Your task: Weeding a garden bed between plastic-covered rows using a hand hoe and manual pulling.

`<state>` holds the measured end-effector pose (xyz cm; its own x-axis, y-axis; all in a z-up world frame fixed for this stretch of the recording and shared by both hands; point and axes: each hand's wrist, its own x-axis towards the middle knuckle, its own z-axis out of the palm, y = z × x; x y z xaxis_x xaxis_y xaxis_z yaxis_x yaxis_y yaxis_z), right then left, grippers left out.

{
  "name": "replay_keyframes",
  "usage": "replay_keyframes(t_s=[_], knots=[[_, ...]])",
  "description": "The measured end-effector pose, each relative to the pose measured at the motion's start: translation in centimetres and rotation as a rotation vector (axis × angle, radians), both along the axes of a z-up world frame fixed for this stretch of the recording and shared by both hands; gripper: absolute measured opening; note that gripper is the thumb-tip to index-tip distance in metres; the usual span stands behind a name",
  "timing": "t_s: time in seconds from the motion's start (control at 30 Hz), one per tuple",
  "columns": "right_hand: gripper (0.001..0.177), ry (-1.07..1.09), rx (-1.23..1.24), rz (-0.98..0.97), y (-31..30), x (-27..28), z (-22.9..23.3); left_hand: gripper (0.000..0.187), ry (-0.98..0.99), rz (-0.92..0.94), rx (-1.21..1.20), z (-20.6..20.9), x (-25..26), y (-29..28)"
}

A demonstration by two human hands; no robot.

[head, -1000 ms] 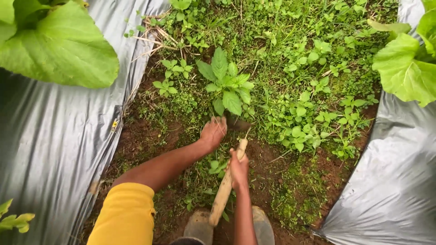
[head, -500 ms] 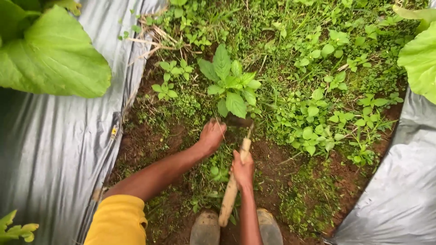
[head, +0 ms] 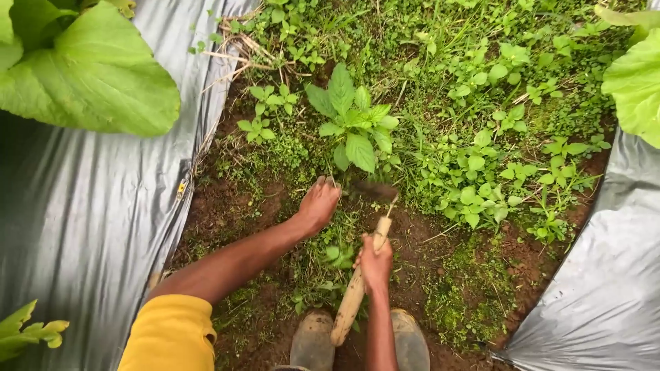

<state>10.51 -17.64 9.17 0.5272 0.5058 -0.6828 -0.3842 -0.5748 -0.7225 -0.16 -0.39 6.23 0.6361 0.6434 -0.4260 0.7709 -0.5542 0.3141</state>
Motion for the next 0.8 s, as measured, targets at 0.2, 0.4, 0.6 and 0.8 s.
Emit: replay_keyframes(t_s=[0.2, 0.4, 0.6, 0.8], knots=[[0.013, 0.007, 0.217, -0.165, 2.5, 1.8, 3.8, 0.033, -0.001, -0.033, 0.087, 3.3, 0.1, -0.2], [0.017, 0.134, 0.088, 0.085, 1.9, -2.0, 2.5, 0.023, -0.105, 0.21, -0.12, 5.1, -0.3, -2.5], [0.016, 0.071, 0.121, -0.063, 1.1, 0.1, 3.8, 0.017, 0.011, -0.001, -0.1, 3.0, -3.4, -5.5], [0.018, 0.046, 0.144, -0.144, 2.1, 1.3, 4.4, 0.024, 0.337, -0.398, 0.176, 9.7, -0.9, -5.6]])
